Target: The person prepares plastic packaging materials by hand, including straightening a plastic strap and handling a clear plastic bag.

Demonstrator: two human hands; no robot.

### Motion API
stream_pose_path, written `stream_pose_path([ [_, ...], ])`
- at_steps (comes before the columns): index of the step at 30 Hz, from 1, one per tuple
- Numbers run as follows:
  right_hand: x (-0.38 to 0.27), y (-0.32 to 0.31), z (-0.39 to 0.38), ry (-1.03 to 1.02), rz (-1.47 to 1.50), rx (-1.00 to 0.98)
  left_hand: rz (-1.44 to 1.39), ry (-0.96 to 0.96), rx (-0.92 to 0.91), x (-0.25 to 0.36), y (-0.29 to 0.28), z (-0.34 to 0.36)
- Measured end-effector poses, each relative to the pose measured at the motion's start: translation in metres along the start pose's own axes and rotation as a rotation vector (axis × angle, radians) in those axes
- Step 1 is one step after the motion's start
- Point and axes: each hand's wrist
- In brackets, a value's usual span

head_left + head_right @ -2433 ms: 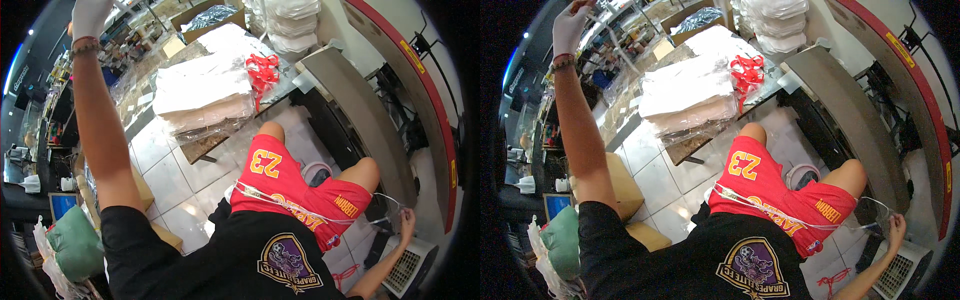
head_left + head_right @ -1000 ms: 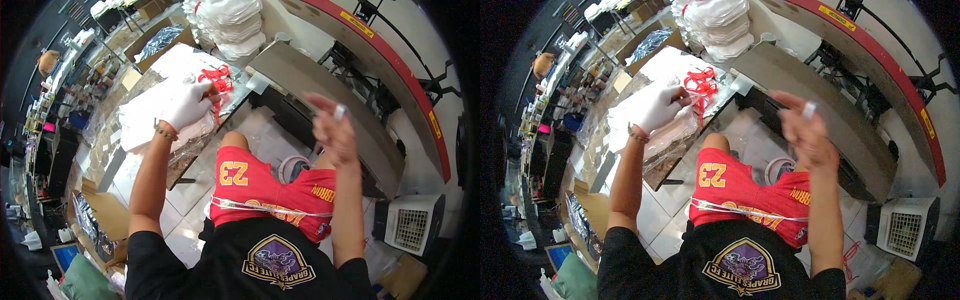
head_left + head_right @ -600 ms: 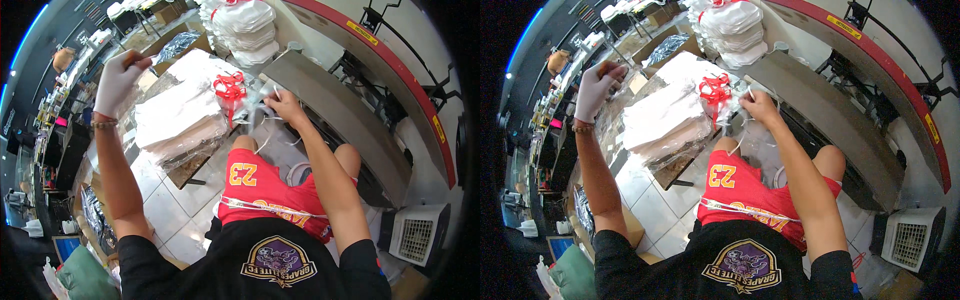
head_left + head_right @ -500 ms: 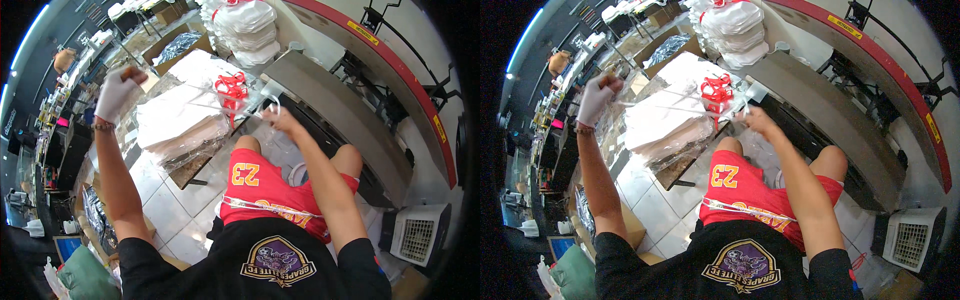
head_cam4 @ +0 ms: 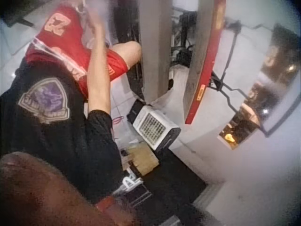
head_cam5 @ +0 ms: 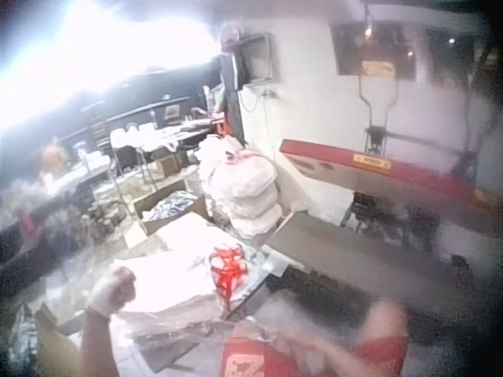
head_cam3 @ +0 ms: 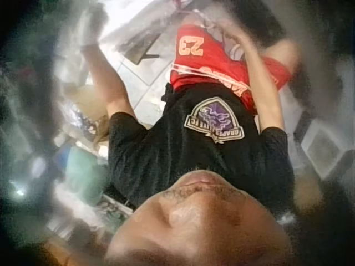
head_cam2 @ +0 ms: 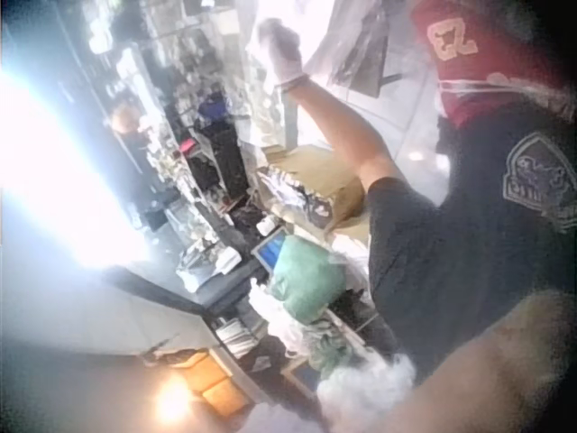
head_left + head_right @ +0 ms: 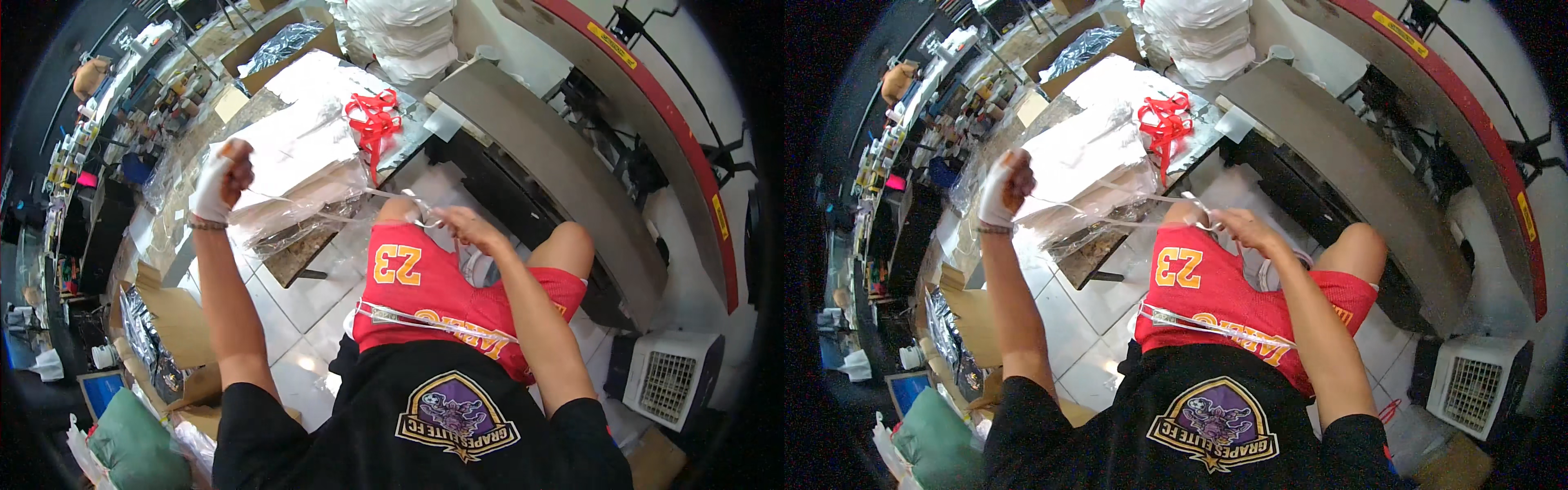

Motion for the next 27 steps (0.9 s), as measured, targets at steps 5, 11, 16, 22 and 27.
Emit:
stream_pose_path([
  [5, -0.007, -0.052, -0.013, -0.131, 0.015, 0.189, 0.404, -0.036, 0.25, 0.075, -0.043, 0.049],
  [11, -0.089, -0.043, -0.013, -0.557, -0.345, 0.41, 0.79, 0.155, 0.36, 0.142, -0.046, 0.08],
  [16, -0.235, -0.025, 0.028, -0.815, -0.305, 0.72, 0.845, 0.353, 0.351, 0.15, -0.052, 0.07],
  [22, -0.33, 0.011, 0.109, -0.9, -0.207, 0.586, 0.868, 0.182, 0.424, 0.114, -0.017, -0.012],
  [27, -0.322, 0.028, 0.146, -0.632, -0.016, 0.419, 0.654, -0.099, 0.527, 0.067, -0.048, -0.069],
])
Point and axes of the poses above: each hand's wrist, its own z-axis towards the middle knuckle, its own y-axis out of the palm, x = y × z, and after that the axes turned 8 degrees about y, right-handed
